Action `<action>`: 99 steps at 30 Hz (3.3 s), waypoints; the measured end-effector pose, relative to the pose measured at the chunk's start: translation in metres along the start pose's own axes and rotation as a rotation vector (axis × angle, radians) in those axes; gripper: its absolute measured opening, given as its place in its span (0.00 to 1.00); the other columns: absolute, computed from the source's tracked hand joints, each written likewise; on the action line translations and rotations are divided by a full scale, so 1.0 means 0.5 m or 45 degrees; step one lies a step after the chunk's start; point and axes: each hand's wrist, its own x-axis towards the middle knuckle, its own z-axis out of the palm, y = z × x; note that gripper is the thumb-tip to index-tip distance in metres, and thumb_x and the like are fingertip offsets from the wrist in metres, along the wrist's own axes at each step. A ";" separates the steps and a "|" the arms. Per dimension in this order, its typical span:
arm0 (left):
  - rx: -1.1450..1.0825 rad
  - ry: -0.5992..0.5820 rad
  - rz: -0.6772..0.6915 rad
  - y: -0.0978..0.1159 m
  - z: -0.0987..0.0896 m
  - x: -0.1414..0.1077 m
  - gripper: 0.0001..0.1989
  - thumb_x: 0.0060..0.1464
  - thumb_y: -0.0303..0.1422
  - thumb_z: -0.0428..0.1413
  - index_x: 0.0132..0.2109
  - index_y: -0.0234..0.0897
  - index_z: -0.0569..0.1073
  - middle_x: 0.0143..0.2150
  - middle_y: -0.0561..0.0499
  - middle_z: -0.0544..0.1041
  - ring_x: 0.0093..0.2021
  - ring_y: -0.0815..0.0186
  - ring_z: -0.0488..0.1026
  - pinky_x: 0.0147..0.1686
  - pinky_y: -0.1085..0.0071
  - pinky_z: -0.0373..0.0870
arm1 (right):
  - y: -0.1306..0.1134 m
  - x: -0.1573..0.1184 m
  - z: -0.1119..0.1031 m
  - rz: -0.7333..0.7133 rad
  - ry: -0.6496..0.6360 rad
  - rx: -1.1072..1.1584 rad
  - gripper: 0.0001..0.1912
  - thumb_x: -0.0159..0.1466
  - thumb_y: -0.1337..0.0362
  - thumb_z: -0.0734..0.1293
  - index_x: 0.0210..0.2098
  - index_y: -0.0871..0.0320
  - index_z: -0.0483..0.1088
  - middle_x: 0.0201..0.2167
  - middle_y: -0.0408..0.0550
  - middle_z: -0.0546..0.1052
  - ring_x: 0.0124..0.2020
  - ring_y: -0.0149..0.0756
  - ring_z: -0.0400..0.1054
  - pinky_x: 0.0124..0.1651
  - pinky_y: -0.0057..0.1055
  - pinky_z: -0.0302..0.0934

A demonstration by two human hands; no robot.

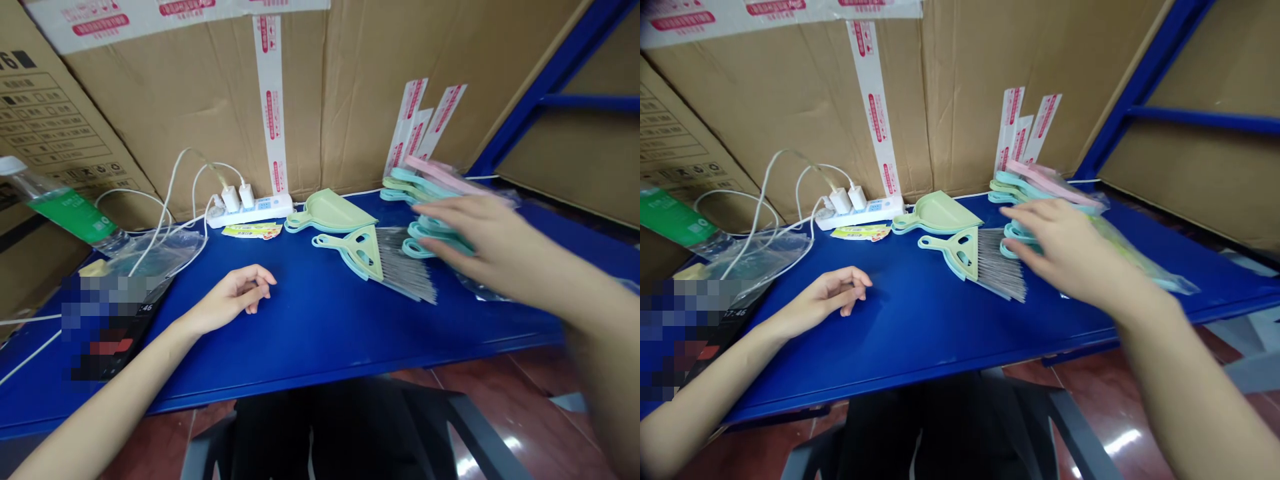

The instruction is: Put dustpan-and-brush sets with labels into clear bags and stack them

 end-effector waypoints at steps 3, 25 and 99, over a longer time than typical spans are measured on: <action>0.017 0.021 -0.010 -0.001 -0.001 0.000 0.13 0.53 0.41 0.59 0.39 0.36 0.71 0.30 0.56 0.70 0.22 0.74 0.64 0.22 0.75 0.63 | -0.055 0.052 0.040 -0.172 -0.208 0.024 0.20 0.68 0.56 0.59 0.50 0.57 0.75 0.47 0.59 0.77 0.53 0.55 0.68 0.52 0.53 0.65; 0.798 0.289 0.221 0.013 0.009 0.055 0.06 0.55 0.29 0.51 0.38 0.39 0.72 0.31 0.54 0.70 0.24 0.71 0.63 0.26 0.74 0.63 | -0.050 0.075 0.134 -0.266 -0.343 0.071 0.18 0.65 0.58 0.59 0.46 0.59 0.75 0.38 0.57 0.80 0.45 0.52 0.72 0.45 0.45 0.67; 0.841 0.215 0.111 -0.009 -0.047 -0.024 0.34 0.50 0.35 0.64 0.61 0.39 0.59 0.44 0.48 0.78 0.43 0.59 0.77 0.44 0.63 0.72 | -0.270 0.131 0.149 -0.380 -0.409 0.214 0.17 0.65 0.61 0.62 0.47 0.60 0.78 0.31 0.52 0.75 0.34 0.42 0.69 0.43 0.39 0.62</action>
